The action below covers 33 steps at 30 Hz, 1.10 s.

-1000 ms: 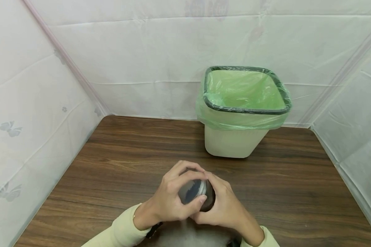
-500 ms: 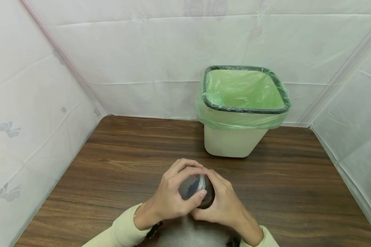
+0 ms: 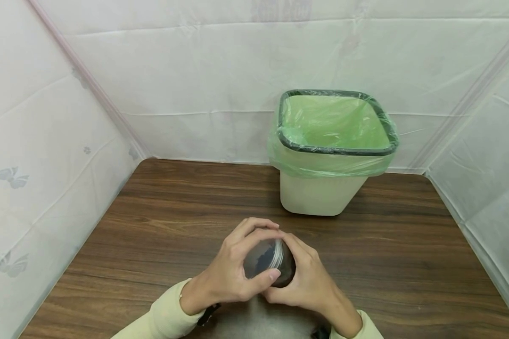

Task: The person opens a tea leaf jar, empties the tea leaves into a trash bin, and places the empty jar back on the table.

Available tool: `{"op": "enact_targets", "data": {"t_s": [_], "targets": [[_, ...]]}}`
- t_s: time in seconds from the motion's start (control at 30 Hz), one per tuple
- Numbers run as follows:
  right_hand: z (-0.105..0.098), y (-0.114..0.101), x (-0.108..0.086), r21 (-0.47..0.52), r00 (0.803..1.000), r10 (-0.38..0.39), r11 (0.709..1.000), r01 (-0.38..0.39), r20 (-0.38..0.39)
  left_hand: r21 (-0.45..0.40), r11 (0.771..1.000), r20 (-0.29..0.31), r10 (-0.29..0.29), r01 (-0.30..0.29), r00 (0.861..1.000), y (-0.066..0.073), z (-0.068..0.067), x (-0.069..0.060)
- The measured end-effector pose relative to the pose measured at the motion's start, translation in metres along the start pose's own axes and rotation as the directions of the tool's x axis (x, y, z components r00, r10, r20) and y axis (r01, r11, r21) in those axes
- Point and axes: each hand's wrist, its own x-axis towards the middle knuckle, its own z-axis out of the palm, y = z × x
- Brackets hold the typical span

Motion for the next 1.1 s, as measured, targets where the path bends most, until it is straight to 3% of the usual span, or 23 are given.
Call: {"op": "enact_targets", "data": {"t_s": [0.27,0.43,0.57,0.77,0.97,1.1], "targets": [[0.0,-0.001,0.0,0.025,1.0,-0.009,1.0,0.008,0.019,0.018,0.999,0.004,0.03,-0.03,1.0,-0.001,-0.005,0.001],[-0.002,-0.002,-0.001,0.095,0.999,0.001,0.995,-0.004,0.038,-0.03,0.992,0.0,0.121,-0.121,0.993,-0.001,-0.009,0.004],[-0.003,-0.001,-0.001,0.19,0.998,-0.018,0.982,0.007,0.057,-0.058,0.968,0.005,0.243,-0.242,0.97,-0.001,-0.013,0.009],[-0.003,0.001,0.001,0.281,0.992,-0.075,0.959,0.043,0.104,-0.043,0.918,0.06,0.395,-0.393,0.917,0.001,-0.017,0.015],[-0.002,-0.001,0.002,0.368,0.976,-0.146,0.927,0.077,0.163,-0.026,0.891,0.113,0.453,-0.453,0.884,0.002,-0.018,0.016],[-0.002,-0.001,0.001,0.393,0.971,-0.157,0.917,0.074,0.183,-0.023,0.891,0.127,0.452,-0.453,0.883,0.0,-0.016,0.014]]}}
